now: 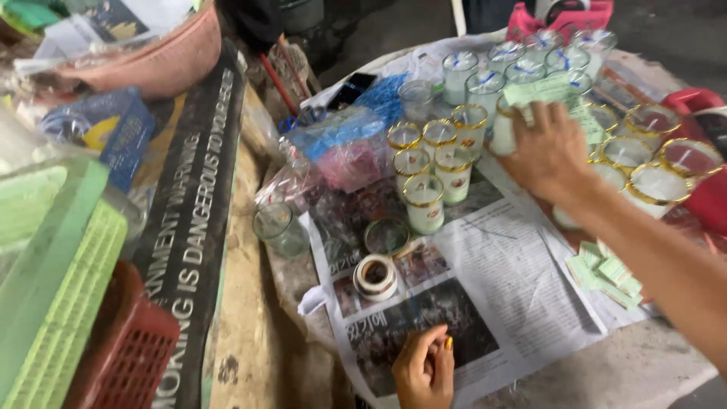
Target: Applying decorative gold bands and labels to glass candle jars at a workspace.
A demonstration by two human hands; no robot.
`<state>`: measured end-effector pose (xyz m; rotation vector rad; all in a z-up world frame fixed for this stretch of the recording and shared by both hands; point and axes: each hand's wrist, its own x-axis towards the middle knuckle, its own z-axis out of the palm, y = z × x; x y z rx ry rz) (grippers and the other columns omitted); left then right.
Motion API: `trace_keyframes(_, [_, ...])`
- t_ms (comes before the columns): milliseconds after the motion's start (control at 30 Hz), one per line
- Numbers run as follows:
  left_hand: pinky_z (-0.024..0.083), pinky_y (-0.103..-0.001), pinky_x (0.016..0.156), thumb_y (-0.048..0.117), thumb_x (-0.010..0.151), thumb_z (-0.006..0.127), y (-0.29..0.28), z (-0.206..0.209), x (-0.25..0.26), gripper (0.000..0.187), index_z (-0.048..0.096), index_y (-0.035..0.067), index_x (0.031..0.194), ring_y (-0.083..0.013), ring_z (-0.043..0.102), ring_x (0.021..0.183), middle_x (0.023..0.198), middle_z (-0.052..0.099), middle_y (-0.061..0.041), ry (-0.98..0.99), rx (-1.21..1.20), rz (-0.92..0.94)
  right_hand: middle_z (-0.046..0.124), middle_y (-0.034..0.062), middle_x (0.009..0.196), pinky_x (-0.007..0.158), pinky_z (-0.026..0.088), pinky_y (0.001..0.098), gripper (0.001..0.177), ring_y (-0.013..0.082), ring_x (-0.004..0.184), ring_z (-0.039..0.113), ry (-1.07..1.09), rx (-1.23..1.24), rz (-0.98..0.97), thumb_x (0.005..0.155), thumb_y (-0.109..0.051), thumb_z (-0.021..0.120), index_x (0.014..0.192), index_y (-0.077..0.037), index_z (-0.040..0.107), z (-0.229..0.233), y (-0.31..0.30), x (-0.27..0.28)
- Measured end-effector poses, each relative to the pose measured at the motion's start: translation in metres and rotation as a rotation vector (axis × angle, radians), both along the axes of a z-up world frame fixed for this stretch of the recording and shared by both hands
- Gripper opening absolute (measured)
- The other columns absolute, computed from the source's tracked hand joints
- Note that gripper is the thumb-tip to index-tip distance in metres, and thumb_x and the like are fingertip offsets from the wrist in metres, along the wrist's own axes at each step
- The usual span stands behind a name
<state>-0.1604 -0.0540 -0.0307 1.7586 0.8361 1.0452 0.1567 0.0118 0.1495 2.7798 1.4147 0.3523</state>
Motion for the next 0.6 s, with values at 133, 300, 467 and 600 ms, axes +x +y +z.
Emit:
trace_keyframes(133, [0.046,-0.03,0.054,0.015,0.097,0.057,0.003,0.021,-0.006,0.021,0.073,0.007,0.107,-0.015,0.058,0.063,0.085,0.068,-0.005,-0.06,0.133,-0.022,0.061,0.0186,0.14,0.086,0.057,0.0503,0.071,0.0407,0.126,0.055,-0.106,-0.123,-0.015,0.101,-0.045,0.05,0.16,-0.007,0.039,-0.06,0.006,0.078])
trace_keyframes(300, [0.053,-0.02,0.052,0.0,0.095,0.061,0.0,0.01,-0.004,0.02,0.071,0.002,0.112,-0.0116,0.059,0.066,0.083,0.068,-0.005,-0.074,0.064,-0.002,0.077,0.008,0.109,0.063,0.061,0.0489,0.031,0.0359,0.109,0.07,-0.277,-0.01,0.131,0.09,-0.017,0.05,0.108,-0.013,0.075,-0.08,-0.004,0.118])
trace_keyframes(467, [0.052,-0.026,0.06,0.007,0.094,0.062,-0.004,0.01,0.0,0.023,0.075,0.006,0.113,-0.0109,0.059,0.07,0.087,0.07,-0.003,-0.09,0.019,0.037,0.076,0.0099,0.102,0.064,0.06,0.048,0.033,0.0356,0.101,0.069,-0.137,-0.076,0.063,0.09,-0.006,0.052,0.113,-0.012,0.075,-0.039,0.011,0.106])
trace_keyframes(600, [0.051,-0.027,0.058,0.012,0.093,0.062,-0.007,0.011,0.002,0.024,0.077,0.008,0.111,-0.0102,0.061,0.068,0.083,0.071,-0.002,0.015,-0.021,0.104,0.071,0.0113,0.092,0.053,0.058,0.0478,0.029,0.0378,0.092,0.066,-0.139,0.094,0.173,0.08,0.004,0.055,0.103,-0.005,0.07,-0.033,0.032,0.123])
